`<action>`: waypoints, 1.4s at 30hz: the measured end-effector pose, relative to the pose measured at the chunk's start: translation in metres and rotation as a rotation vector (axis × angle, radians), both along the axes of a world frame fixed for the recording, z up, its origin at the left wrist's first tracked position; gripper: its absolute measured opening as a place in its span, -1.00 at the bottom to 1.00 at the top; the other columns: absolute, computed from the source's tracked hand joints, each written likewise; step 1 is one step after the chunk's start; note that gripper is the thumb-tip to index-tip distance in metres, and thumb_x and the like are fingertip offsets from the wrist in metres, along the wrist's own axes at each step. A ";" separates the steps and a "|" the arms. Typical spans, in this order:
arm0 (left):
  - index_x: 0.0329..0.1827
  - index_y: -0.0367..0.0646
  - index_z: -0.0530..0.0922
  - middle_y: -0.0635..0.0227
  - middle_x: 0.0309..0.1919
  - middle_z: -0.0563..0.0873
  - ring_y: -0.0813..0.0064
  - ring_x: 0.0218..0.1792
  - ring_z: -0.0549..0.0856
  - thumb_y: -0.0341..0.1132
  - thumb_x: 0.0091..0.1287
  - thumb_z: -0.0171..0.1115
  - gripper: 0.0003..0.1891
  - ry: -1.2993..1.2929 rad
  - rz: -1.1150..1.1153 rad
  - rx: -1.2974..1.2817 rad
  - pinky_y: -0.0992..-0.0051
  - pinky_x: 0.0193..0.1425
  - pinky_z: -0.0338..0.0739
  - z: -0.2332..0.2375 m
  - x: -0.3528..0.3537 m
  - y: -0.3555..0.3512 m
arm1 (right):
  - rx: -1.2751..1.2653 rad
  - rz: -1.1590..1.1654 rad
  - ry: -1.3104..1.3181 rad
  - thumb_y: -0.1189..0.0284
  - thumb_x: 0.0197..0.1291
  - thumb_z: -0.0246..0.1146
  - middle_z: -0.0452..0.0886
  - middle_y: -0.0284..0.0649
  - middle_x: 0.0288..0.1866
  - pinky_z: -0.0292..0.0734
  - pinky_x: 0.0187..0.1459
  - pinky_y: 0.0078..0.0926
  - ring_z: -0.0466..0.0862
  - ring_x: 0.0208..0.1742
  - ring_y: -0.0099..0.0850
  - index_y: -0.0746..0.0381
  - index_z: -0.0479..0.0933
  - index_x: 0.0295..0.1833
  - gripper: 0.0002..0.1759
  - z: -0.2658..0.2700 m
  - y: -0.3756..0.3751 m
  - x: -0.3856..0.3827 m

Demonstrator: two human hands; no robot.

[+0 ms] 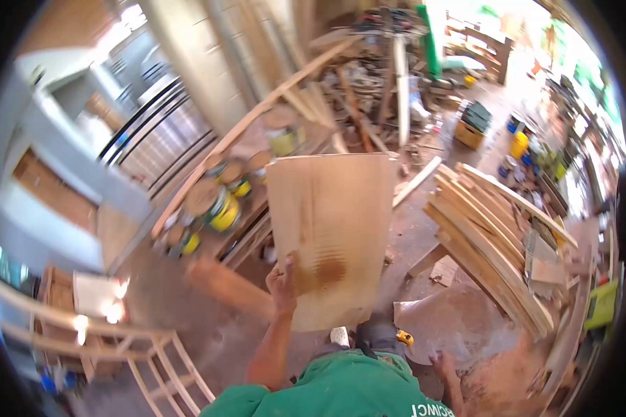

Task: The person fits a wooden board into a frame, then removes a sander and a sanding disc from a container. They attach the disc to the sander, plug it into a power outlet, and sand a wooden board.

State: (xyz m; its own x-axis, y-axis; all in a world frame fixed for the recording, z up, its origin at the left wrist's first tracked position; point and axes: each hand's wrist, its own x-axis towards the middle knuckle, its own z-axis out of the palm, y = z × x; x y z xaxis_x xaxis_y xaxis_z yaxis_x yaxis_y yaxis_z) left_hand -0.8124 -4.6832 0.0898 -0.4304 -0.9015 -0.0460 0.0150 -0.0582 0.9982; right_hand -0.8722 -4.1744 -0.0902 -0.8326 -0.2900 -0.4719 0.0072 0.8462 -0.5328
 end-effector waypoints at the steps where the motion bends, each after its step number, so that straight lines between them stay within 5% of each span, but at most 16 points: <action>1: -0.15 -0.30 0.65 0.60 -0.50 0.54 0.76 -0.46 0.41 0.02 0.36 0.24 -0.55 -0.008 -0.075 0.005 0.64 -0.44 0.29 -0.008 -0.027 -0.015 | -0.068 -0.132 0.309 0.27 0.16 0.30 0.63 0.06 -0.35 0.47 -0.26 -0.19 0.61 -0.33 -0.10 0.38 0.56 -0.15 -0.65 -0.001 -0.013 -0.002; 3: -0.22 -0.28 0.63 0.62 -0.51 0.51 0.75 -0.47 0.42 0.05 0.37 0.21 -0.54 0.045 -0.091 -0.099 0.63 -0.44 0.29 -0.024 -0.084 -0.044 | -0.122 -0.263 0.101 0.34 0.23 0.24 0.61 0.11 -0.15 0.51 -0.12 -0.21 0.63 -0.16 -0.04 0.37 0.49 0.03 -0.64 0.086 -0.087 -0.052; 5: -0.23 -0.28 0.62 0.61 -0.51 0.51 0.74 -0.48 0.42 0.06 0.38 0.20 -0.53 0.020 -0.208 -0.053 0.62 -0.44 0.29 -0.018 -0.125 -0.056 | -0.323 -0.416 0.389 0.44 0.24 0.22 0.59 0.10 -0.06 0.49 0.03 -0.19 0.60 -0.01 -0.01 0.36 0.50 0.05 -0.69 0.079 -0.134 -0.095; 7: -0.25 -0.27 0.61 0.60 -0.52 0.50 0.73 -0.48 0.42 0.07 0.38 0.19 -0.52 0.037 -0.283 -0.048 0.61 -0.44 0.30 -0.018 -0.179 -0.070 | -0.253 -0.217 0.903 0.44 0.26 0.20 0.57 0.07 -0.02 0.45 0.10 -0.18 0.56 0.05 -0.02 0.36 0.48 0.05 -0.70 0.092 -0.182 -0.158; 8: -0.26 -0.27 0.61 0.58 -0.51 0.51 0.73 -0.48 0.43 0.08 0.38 0.17 -0.52 0.031 -0.238 -0.087 0.59 -0.44 0.31 -0.029 -0.205 -0.080 | -0.253 -0.258 0.944 0.44 0.26 0.21 0.53 0.07 0.06 0.42 0.15 -0.19 0.52 0.11 -0.01 0.36 0.47 0.08 -0.68 0.095 -0.200 -0.195; 12: -0.26 -0.26 0.59 0.53 -0.49 0.53 0.71 -0.48 0.45 0.13 0.39 0.13 -0.48 -0.137 -0.273 -0.123 0.58 -0.43 0.34 0.004 -0.289 -0.095 | -0.266 -0.475 1.016 0.42 0.24 0.23 0.47 0.07 0.18 0.34 0.24 -0.14 0.46 0.20 0.00 0.35 0.45 0.13 -0.62 0.102 -0.263 -0.291; 18: -0.25 -0.29 0.59 0.49 -0.47 0.57 0.66 -0.46 0.50 0.17 0.41 0.06 -0.43 0.042 -0.375 -0.102 0.57 -0.37 0.43 0.032 -0.429 -0.101 | -0.034 -0.543 0.914 0.22 0.23 0.22 0.28 0.13 0.36 0.10 0.39 0.01 0.26 0.38 0.04 0.28 0.45 0.16 -0.52 0.082 -0.293 -0.393; 23: -0.28 -0.28 0.57 0.48 -0.45 0.57 0.65 -0.45 0.49 0.20 0.39 0.07 -0.41 0.000 -0.483 0.053 0.57 -0.37 0.43 0.027 -0.549 -0.100 | 0.268 -0.555 0.832 -0.04 0.27 0.11 0.20 0.18 0.42 -0.01 0.42 0.12 0.16 0.45 0.08 0.25 0.42 0.23 -0.36 0.036 -0.280 -0.405; 25: -0.22 -0.31 0.59 0.45 -0.39 0.61 0.64 -0.37 0.53 0.22 0.36 0.10 -0.39 -0.506 -0.604 -0.069 0.56 -0.30 0.47 0.001 -0.592 -0.122 | 0.308 -0.561 0.791 -0.03 0.32 0.05 0.23 0.14 0.42 0.01 0.41 0.11 0.20 0.43 0.07 0.21 0.42 0.25 -0.39 0.042 -0.284 -0.402; 28: -0.18 -0.35 0.59 0.41 -0.36 0.63 0.63 -0.35 0.54 0.25 0.34 0.11 -0.35 -0.248 -0.734 0.160 0.56 -0.26 0.48 -0.045 -0.681 -0.115 | 0.337 -0.556 0.791 0.02 0.38 -0.06 0.31 0.09 0.39 0.05 0.40 0.10 0.29 0.39 0.04 0.19 0.43 0.25 -0.45 0.037 -0.276 -0.398; 32: -0.22 -0.38 0.58 0.39 -0.42 0.64 0.64 -0.42 0.54 0.25 0.37 0.05 -0.32 -0.279 -0.873 -0.084 0.58 -0.34 0.46 -0.049 -0.800 -0.105 | 0.351 -0.647 0.665 0.09 0.37 -0.04 0.40 0.09 0.32 0.06 0.41 0.11 0.34 0.37 0.07 0.25 0.46 0.18 -0.49 0.040 -0.279 -0.394; 42: -0.20 -0.39 0.62 0.44 -0.39 0.66 0.64 -0.41 0.56 0.26 0.35 0.09 -0.31 -0.350 -0.881 0.010 0.58 -0.32 0.48 -0.068 -0.973 -0.144 | 0.424 -0.611 0.298 0.23 0.34 -0.04 0.33 0.19 0.36 0.03 0.44 0.16 0.25 0.42 0.15 0.31 0.41 0.14 -0.57 0.086 -0.287 -0.401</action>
State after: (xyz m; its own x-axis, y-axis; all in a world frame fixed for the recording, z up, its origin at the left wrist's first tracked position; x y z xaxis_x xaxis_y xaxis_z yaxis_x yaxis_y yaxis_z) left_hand -1.7856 -4.8267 0.0220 -0.9162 -0.2577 -0.3070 -0.3382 0.0857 0.9372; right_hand -1.2733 -4.4618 -0.0042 -0.8947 0.4121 -0.1726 0.4427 0.8695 -0.2189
